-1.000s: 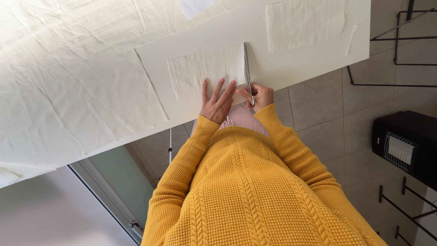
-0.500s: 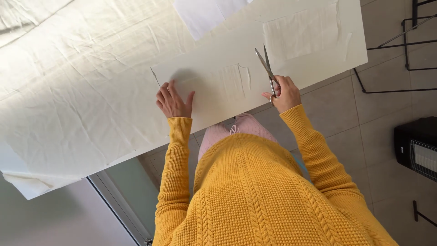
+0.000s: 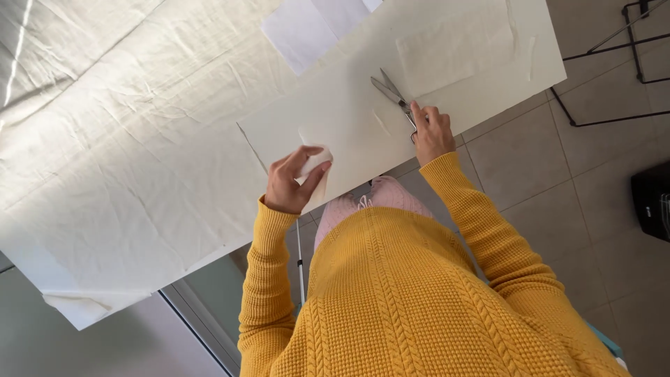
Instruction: Cutting pieces of fabric according to a paper template using scissors.
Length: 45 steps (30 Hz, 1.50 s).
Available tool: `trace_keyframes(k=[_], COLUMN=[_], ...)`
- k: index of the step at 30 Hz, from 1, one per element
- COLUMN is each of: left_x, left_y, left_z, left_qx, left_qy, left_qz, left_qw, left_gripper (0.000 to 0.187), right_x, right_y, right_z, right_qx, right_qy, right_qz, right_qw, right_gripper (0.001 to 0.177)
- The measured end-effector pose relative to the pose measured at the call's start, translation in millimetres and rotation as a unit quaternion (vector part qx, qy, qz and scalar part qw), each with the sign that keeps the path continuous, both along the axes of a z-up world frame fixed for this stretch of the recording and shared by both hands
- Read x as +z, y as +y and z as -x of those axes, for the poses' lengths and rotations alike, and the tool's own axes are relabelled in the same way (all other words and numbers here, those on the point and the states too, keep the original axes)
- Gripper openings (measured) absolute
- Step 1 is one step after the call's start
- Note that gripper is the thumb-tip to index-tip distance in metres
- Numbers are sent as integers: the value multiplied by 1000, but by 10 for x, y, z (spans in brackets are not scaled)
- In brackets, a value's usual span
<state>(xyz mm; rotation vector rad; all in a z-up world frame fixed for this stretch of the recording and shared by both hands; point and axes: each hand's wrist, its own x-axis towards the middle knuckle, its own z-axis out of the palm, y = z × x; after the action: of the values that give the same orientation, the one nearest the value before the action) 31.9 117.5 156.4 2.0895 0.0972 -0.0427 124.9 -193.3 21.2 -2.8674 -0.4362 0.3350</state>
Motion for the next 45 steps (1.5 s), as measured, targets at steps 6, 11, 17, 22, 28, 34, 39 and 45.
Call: trace_keyframes(k=[6, 11, 17, 22, 28, 34, 39, 45], left_x=[264, 322, 290, 251, 308, 537, 538, 564], left_y=[251, 480, 699, 785, 789, 604, 277, -589], left_z=[75, 291, 514, 598, 521, 301, 151, -443], left_qx=[-36, 19, 105, 135, 131, 101, 100, 25], left_qy=[-65, 57, 1, 6, 9, -13, -11, 8], left_qz=[93, 174, 184, 185, 197, 191, 202, 200], left_qw=[993, 983, 977, 973, 971, 976, 974, 979], left_gripper=[21, 24, 20, 23, 20, 19, 17, 19], right_x=[313, 648, -63, 252, -420, 197, 215, 515], right_y=[156, 847, 1407, 1659, 1514, 1169, 906, 507], right_z=[-41, -92, 160, 307, 438, 102, -186, -552], right_qx=[66, 87, 128, 52, 31, 143, 256, 224], right_qy=[5, 262, 602, 617, 473, 371, 201, 383], right_qz=[-94, -516, -565, -669, -511, -559, -283, -505], right_qw=[993, 811, 550, 411, 717, 727, 902, 740], right_gripper=[66, 80, 89, 72, 25, 33, 55, 124])
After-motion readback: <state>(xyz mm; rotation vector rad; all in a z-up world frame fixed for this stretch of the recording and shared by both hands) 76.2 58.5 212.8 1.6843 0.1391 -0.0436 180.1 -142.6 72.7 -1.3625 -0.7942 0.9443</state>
